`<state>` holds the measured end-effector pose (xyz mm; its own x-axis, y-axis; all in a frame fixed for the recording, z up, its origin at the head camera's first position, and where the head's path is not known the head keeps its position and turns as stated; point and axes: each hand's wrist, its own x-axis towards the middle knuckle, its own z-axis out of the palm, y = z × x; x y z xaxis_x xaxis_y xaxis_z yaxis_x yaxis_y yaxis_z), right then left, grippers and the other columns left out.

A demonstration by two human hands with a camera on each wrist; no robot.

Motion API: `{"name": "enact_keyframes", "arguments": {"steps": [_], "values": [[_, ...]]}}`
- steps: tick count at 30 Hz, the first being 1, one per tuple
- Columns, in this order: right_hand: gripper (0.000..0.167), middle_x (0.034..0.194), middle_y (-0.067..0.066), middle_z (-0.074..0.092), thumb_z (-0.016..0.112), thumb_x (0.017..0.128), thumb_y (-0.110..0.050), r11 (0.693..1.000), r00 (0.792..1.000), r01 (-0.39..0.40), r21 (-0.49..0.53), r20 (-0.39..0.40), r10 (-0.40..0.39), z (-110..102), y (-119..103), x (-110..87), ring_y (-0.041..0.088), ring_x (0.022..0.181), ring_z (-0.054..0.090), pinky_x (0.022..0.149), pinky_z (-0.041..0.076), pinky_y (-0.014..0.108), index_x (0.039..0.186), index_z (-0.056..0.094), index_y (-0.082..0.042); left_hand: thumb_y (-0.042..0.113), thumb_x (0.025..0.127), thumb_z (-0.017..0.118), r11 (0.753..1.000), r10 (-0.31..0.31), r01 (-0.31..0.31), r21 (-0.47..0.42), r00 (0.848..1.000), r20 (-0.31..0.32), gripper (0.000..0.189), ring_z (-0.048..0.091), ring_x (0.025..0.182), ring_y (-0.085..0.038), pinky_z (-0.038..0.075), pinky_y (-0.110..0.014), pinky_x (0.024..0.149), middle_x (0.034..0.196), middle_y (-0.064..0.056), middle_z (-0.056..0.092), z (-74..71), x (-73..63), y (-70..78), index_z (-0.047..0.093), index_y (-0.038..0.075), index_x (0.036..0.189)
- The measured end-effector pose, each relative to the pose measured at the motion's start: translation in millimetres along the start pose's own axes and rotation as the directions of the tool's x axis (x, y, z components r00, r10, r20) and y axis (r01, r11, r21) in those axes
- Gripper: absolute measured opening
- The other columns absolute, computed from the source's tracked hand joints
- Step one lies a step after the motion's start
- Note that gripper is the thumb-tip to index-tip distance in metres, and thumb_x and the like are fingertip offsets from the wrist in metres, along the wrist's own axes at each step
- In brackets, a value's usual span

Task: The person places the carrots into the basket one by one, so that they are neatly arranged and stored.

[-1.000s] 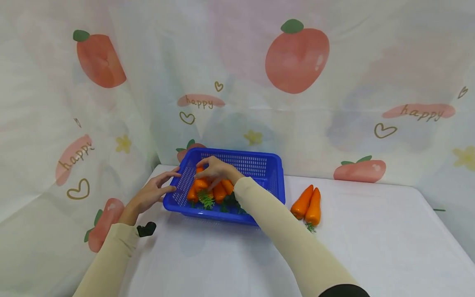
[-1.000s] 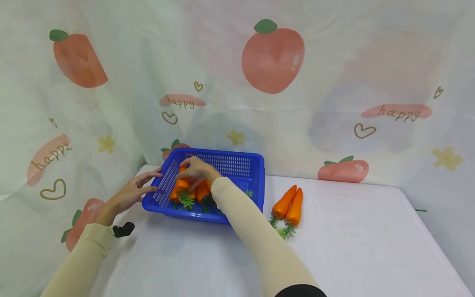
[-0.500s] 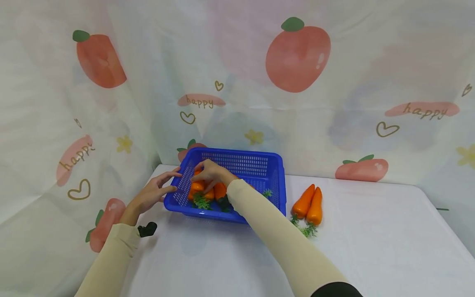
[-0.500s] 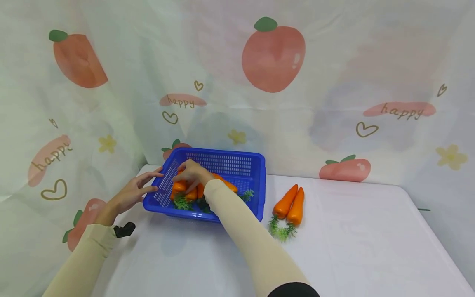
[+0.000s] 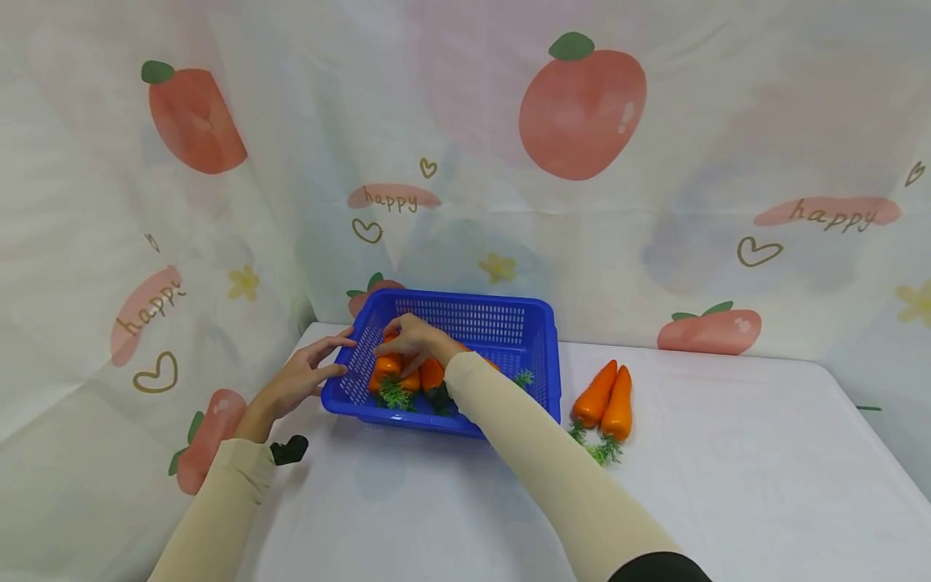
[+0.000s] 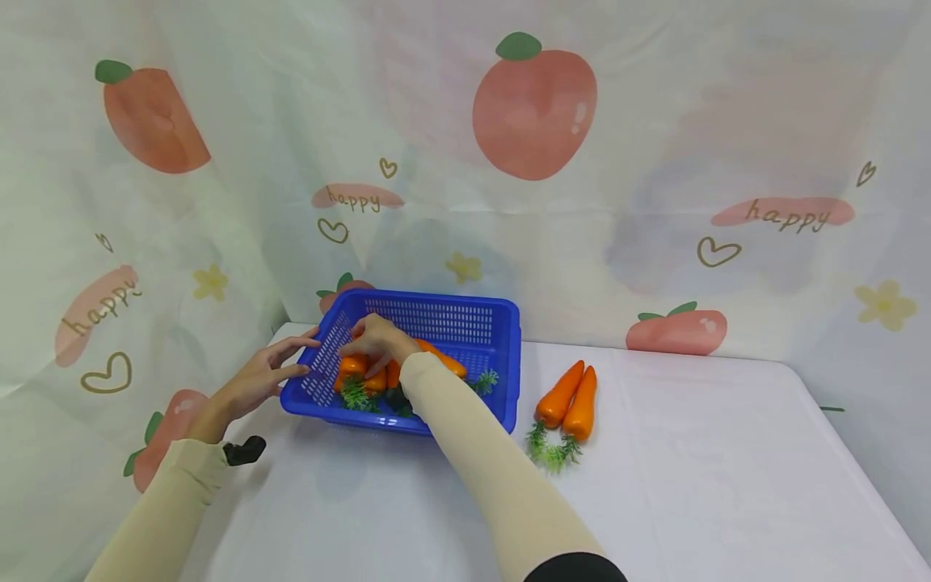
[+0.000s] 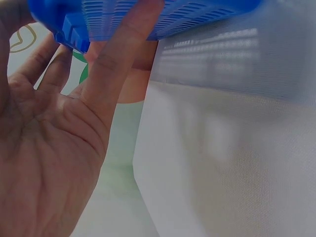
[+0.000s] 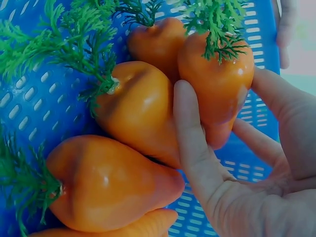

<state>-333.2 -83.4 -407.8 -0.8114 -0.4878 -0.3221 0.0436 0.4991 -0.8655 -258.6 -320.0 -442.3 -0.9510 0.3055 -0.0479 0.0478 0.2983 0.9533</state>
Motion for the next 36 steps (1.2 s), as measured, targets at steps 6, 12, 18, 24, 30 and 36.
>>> {"name": "enact_keyframes", "arguments": {"steps": [6,12,18,24,30,36], "values": [[0.056,0.132,0.019,0.059,0.071,0.099,-0.026,0.999,1.000,0.018,-0.049,0.018,-0.018,-3,0,-3.9,0.034,0.105,0.068,0.083,0.061,0.051,0.146,0.052,-0.003,0.011,0.103,0.059,1.000,0.000,0.000,-0.001,1.000,-0.006,0.048,0.023,0.151,-0.050,0.057,-0.058,0.090,0.171,0.001,0.021,0.7,-0.5,0.3,0.049,0.012,0.150],[0.061,0.140,0.021,0.054,0.070,0.100,-0.027,0.996,0.996,0.046,-0.082,0.076,-0.040,-13,-2,-15.9,0.038,0.097,0.071,0.082,0.062,0.051,0.151,0.046,-0.004,0.012,0.104,0.058,1.000,-0.017,0.017,0.013,1.000,-0.006,0.048,0.025,0.150,-0.050,0.058,-0.056,0.089,0.171,-0.001,0.020,0.7,0.1,1.5,0.049,0.012,0.151],[0.065,0.161,0.019,0.035,0.068,0.100,-0.030,0.973,0.987,0.101,-0.207,0.142,-0.072,-29,-6,-27.4,0.040,0.116,0.062,0.082,0.061,0.052,0.155,0.041,-0.008,0.012,0.104,0.058,1.000,-0.008,0.008,0.002,1.000,-0.002,0.048,0.024,0.150,-0.050,0.059,-0.055,0.088,0.171,-0.001,0.020,-0.5,0.4,-0.3,0.048,0.011,0.151],[0.068,0.159,0.021,0.037,0.067,0.101,-0.034,0.944,0.970,0.178,-0.276,0.212,-0.121,-48,-3,-40.8,0.041,0.125,0.058,0.085,0.061,0.052,0.159,0.037,-0.016,0.014,0.104,0.060,1.000,-0.004,0.004,-0.005,1.000,0.006,0.049,0.023,0.151,-0.049,0.057,-0.058,0.090,0.171,-0.001,0.020,-0.5,0.9,-1.4,0.048,0.011,0.151],[0.071,0.158,0.017,0.040,0.067,0.099,-0.042,0.875,0.946,0.312,-0.369,0.208,-0.249,-68,-1,-62.7,0.035,0.136,0.050,0.098,0.055,0.053,0.160,0.035,-0.023,0.014,0.104,0.060,1.000,-0.001,0.001,0.010,1.000,-0.004,0.048,0.022,0.151,-0.050,0.057,-0.058,0.089,0.171,-0.001,0.020,-0.3,0.2,-1.5,0.049,0.013,0.151],[0.072,0.153,0.014,0.047,0.069,0.097,-0.044,0.815,0.925,0.375,-0.442,0.126,-0.358,-88,7,-91.6,0.031,0.120,0.065,0.102,0.054,0.046,0.159,0.036,-0.029,0.013,0.104,0.059,1.000,0.009,-0.009,0.009,1.000,-0.004,0.048,0.022,0.151,-0.049,0.058,-0.057,0.089,0.171,0.000,0.020,0.1,-0.5,-1.3,0.049,0.011,0.150]]}}
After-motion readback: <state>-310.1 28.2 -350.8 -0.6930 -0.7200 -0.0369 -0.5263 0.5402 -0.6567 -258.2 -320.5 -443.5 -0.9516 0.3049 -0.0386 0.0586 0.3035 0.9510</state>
